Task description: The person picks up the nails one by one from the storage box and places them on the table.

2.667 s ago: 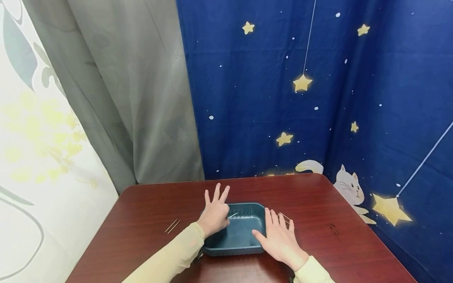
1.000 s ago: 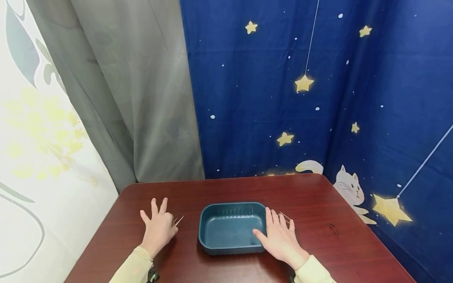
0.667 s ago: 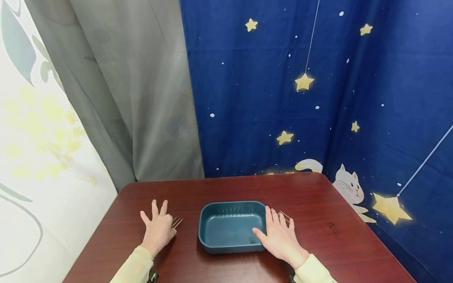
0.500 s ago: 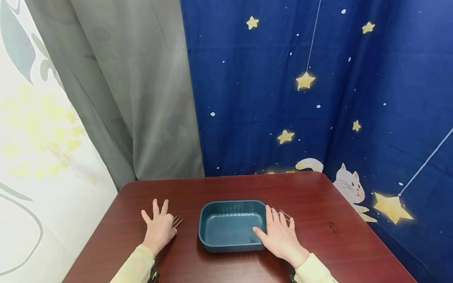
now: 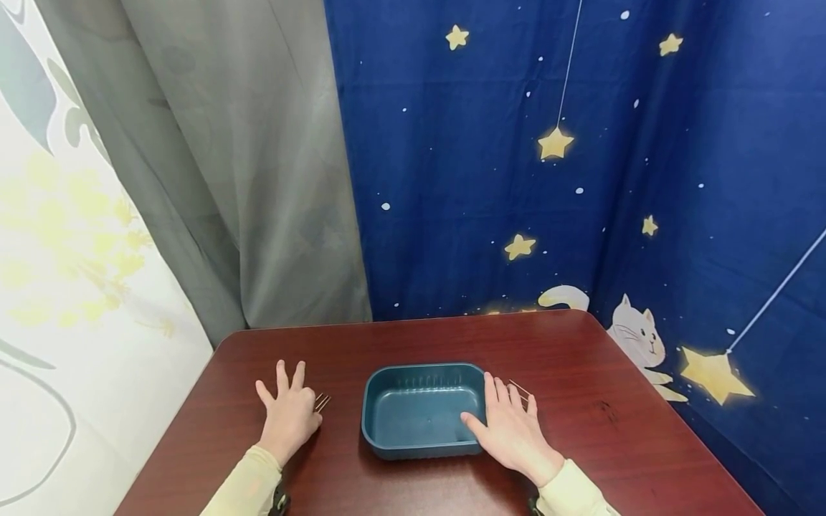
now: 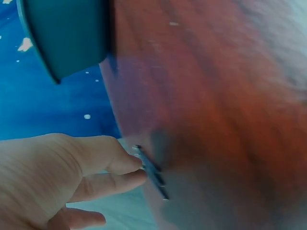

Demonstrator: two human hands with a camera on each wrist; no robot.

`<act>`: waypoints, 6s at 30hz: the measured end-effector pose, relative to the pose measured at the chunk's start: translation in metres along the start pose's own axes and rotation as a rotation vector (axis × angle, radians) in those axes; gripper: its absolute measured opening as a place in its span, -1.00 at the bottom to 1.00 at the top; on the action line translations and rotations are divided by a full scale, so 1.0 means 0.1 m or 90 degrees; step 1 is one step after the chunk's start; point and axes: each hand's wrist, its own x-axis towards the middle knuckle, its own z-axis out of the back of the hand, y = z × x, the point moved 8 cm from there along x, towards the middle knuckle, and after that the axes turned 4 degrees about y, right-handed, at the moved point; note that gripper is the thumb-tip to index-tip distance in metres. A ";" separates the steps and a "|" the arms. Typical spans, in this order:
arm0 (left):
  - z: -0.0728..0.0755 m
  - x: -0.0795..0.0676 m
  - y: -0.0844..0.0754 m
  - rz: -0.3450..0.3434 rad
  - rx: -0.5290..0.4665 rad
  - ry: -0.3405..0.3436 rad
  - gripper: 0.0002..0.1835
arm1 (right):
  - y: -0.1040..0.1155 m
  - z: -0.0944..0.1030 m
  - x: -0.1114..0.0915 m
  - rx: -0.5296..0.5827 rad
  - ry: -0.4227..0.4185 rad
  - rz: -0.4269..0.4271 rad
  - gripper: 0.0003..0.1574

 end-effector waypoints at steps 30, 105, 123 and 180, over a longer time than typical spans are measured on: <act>-0.32 0.19 -2.25 -0.431 -0.016 0.209 -0.85 | -0.01 0.00 -0.01 -0.012 -0.001 0.007 0.20; -0.32 0.12 -1.80 -0.379 0.000 0.311 -0.62 | 0.01 0.00 0.01 0.007 -0.015 0.000 0.19; -0.07 0.16 -1.78 -0.363 -0.002 0.228 -0.61 | 0.03 -0.02 0.02 0.006 -0.011 0.000 0.20; 0.13 -0.14 -0.13 0.049 -0.041 0.030 -0.63 | 0.10 0.00 -0.04 0.016 -0.021 0.065 0.12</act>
